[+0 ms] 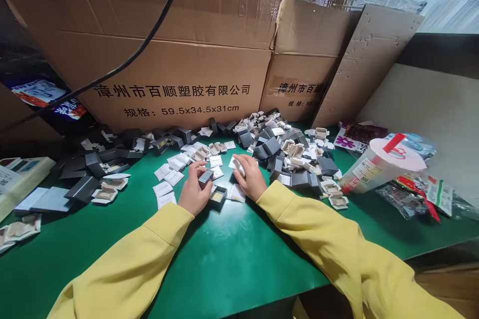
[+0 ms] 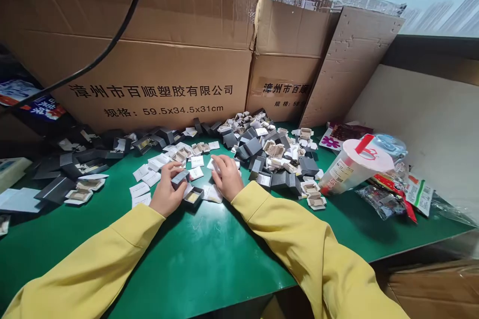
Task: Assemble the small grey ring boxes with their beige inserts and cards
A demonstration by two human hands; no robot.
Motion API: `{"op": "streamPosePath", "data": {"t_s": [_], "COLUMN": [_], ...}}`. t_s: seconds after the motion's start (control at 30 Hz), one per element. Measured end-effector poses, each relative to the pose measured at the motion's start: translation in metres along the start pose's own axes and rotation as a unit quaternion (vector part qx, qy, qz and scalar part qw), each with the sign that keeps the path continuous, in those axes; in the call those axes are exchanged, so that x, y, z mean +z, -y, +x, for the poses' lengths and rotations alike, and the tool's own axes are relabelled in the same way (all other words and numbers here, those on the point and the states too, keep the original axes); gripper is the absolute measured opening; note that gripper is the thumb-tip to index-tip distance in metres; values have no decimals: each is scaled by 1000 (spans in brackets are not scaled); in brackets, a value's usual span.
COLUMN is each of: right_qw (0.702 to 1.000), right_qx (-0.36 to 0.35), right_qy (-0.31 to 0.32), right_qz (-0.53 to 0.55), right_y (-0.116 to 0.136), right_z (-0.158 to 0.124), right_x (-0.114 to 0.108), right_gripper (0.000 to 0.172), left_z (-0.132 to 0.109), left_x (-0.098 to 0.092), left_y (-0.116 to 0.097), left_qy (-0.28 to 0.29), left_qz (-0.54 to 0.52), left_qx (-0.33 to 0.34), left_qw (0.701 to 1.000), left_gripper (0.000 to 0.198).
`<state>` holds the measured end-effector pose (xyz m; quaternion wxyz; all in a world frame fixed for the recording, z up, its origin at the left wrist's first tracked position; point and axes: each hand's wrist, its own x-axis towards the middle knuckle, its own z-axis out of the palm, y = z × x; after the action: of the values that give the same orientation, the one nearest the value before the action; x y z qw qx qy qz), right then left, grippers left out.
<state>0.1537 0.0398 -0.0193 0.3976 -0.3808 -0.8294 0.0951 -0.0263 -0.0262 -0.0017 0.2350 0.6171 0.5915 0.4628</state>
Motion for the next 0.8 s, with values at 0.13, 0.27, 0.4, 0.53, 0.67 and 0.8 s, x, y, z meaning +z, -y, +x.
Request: {"op": "streamPosePath", "data": {"t_s": [0.13,0.27,0.4,0.53,0.67,0.8], "right_qw": [999,997,997,994,986,976], "right_qx": [-3,-13,-27,-38,-72,-109], "right_qy": [-23,27,41,68,82,88], "right_qz": [42,73,55,70,124,169], "right_y": [2,3,6,8,13,22], "right_z": [0,0,1,1,-1,-3], "right_x": [0,3,3,1,-1,-3], "right_gripper": [47,47,46,48,46,38], "left_z": [2,4,5,5,4,3], "left_x": [-2,-3,-1,-1,-1,1], "left_y": [1,3,6,8,4,3], "left_qy": [-43,-29,-31,-40,-52,-46], "left_qz": [55,77,54,50,91,113], "left_qx": [39,119,103,88,100,110], "left_qw": [997,989,993,994,989,986], "left_gripper": [40,24,25,25,19,21]}}
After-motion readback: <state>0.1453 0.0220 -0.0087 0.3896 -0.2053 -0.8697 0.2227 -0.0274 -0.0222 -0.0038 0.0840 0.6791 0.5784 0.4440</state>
